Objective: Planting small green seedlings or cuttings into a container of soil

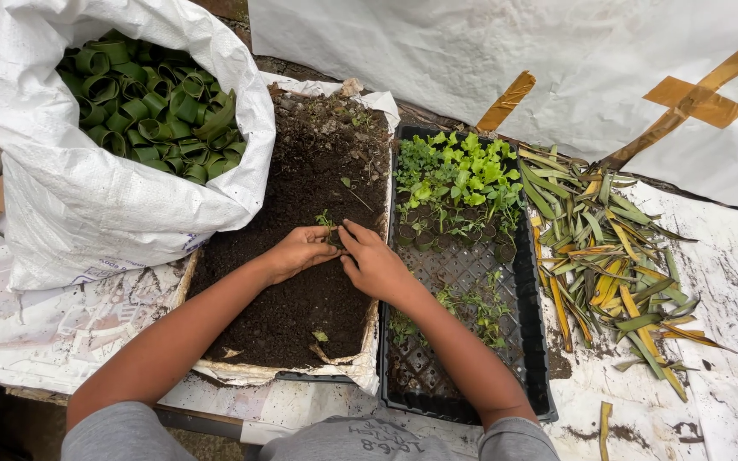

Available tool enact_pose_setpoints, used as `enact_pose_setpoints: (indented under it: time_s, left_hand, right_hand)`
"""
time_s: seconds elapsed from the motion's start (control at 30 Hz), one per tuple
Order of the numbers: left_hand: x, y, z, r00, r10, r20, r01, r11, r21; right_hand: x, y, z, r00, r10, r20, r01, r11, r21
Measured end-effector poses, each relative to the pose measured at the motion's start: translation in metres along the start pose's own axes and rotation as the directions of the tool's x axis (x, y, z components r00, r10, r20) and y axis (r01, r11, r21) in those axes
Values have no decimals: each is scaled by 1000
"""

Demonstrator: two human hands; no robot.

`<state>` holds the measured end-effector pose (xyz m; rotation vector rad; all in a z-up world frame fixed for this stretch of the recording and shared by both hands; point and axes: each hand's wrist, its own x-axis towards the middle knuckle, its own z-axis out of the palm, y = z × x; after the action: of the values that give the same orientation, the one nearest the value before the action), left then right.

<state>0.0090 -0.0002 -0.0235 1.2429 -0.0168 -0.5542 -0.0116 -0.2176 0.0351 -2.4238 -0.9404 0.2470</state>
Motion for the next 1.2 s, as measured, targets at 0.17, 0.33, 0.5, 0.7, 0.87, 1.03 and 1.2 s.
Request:
enact_pose_setpoints:
  time_s: [0.17,0.33,0.5,0.7,0.87,1.03,1.2]
  left_hand:
    - [3,-4,-2,999,18,-30,-18,1000,8]
    - [6,-5,-4,998,43,-45,-42,999,15]
    - [16,-24,-12,991,60,-121,-62,998,-12]
    - [0,-4,4,989,55,-136,-58,998,-23]
    - [4,-5,-1,986,61,-155,-64,998,-18]
    - [-4,4,6,986,41,-164,-47,998,-30]
    - [-12,16,13,986,28,-165,-43,995,-86]
  right_hand:
    - [5,13,27,999,25,29,-21,990,-138]
    - [2,7,27,999,43,8,-41,985,-165]
    - [6,14,37,992,88,-87,-100,984,-145]
    - [8,36,44,995,86,-48,-93,984,-151]
    - [7,23,41,996,71,-52,-79,978,-191]
    - [7,27,50,995,67,-78,-85,963,-256]
    - [9,33,53,993,45,-112,-72,964,-254]
